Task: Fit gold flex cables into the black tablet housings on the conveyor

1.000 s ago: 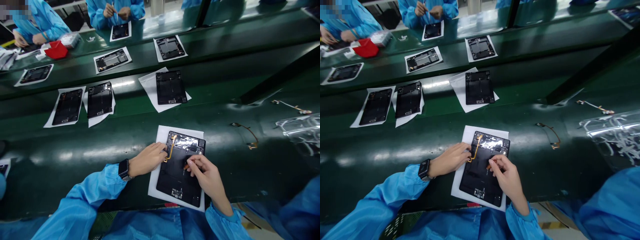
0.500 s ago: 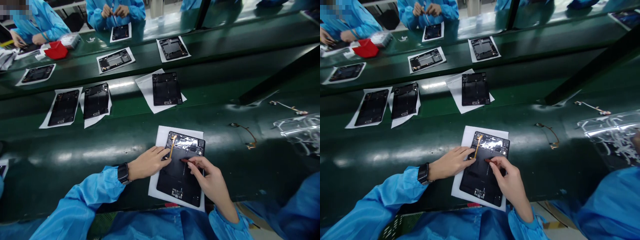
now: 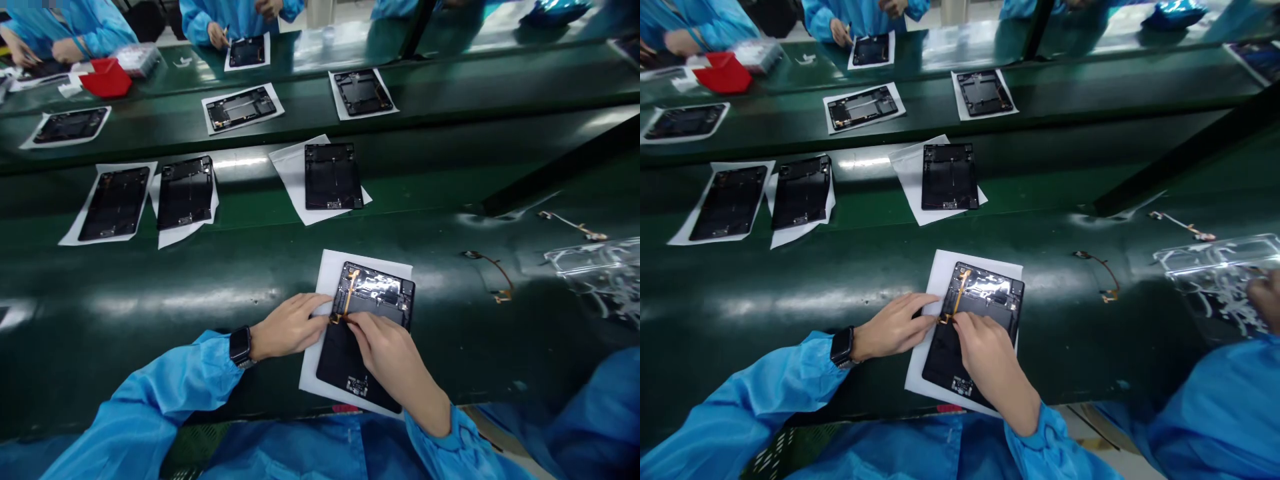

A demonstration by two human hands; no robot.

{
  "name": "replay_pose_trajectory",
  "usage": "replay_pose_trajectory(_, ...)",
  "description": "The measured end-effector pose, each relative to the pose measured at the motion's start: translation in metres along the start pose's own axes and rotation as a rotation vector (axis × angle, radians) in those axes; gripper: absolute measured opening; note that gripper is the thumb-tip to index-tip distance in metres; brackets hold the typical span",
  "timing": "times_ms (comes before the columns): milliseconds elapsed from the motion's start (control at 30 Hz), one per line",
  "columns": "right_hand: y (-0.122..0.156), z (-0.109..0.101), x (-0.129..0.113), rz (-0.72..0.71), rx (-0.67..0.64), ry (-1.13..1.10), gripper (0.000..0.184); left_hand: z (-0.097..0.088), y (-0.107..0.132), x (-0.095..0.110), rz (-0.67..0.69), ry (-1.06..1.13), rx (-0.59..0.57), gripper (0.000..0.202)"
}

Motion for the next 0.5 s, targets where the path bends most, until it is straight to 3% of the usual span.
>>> replay_pose_trajectory(200, -0.015, 0.006, -0.014, -0.068, -0.067, 0.113, 0.021, 0.004, 0.010, 0.012, -0.004, 0.063, -0.033, 0.022)
replay_pose_trajectory(500, -0.005, 0.005, -0.002, 0.079, 0.036, -0.137, 0.017, 0.013, 0.013, 0.022, -0.085, 0.038, -0.065, 0.035)
Point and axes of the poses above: each hand's wrist, its own y-axis away from the middle knuckle, its own z-axis out of the palm, x = y × z, the point moved 5 cm from there along -y, towards the middle knuckle, and after that the axes turned 8 degrees about -z, right-handed, at the moved point
